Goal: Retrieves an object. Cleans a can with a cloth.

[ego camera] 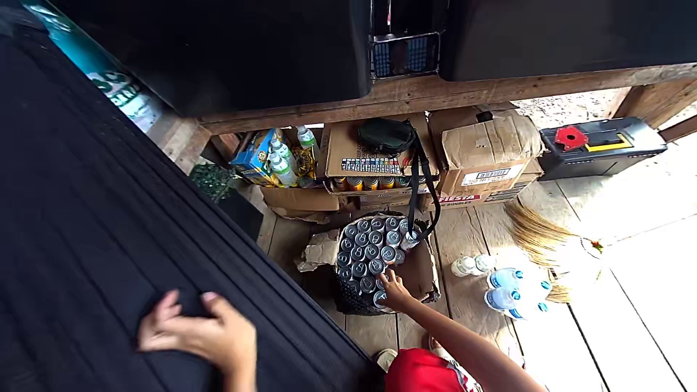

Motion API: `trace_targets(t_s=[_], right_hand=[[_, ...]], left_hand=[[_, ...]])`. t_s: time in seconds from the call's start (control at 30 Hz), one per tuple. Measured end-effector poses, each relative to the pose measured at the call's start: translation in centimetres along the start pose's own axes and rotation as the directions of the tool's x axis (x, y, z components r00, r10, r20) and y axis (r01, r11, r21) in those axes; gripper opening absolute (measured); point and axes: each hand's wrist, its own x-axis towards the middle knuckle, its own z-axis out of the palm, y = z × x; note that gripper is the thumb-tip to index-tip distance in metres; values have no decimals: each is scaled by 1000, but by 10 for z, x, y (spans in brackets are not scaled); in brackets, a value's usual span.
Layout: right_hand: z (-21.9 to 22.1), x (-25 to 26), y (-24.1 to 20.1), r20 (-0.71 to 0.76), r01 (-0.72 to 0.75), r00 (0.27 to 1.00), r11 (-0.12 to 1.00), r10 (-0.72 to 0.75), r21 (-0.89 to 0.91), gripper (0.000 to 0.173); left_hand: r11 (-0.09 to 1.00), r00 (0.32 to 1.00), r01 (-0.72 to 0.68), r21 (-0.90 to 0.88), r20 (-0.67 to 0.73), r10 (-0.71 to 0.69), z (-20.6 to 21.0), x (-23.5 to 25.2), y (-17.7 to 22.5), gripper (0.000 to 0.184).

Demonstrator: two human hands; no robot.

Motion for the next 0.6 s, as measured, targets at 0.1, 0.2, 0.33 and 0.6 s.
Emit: trace_targets(t_s=[0.1,0.2,0.33,0.6], right_hand=[[3,8,-6,16,-146,989,986,145,79,101],[18,12,-16,4,-249,968,958,251,142,110],[24,14,-25,-32,-284,956,950,290,133,108],[17,15,-3,-5,-146,989,986,146,78,99]], left_hand=[[993,996,-86,78,-29,89,29,-10,1,48],[996,998,-57,70,-37,60,37,-14,-2,47],[990,999,-35,140,-4,36,53,-17,3,42],[987,1000,-10,159,21,7,58,-19,10,38]])
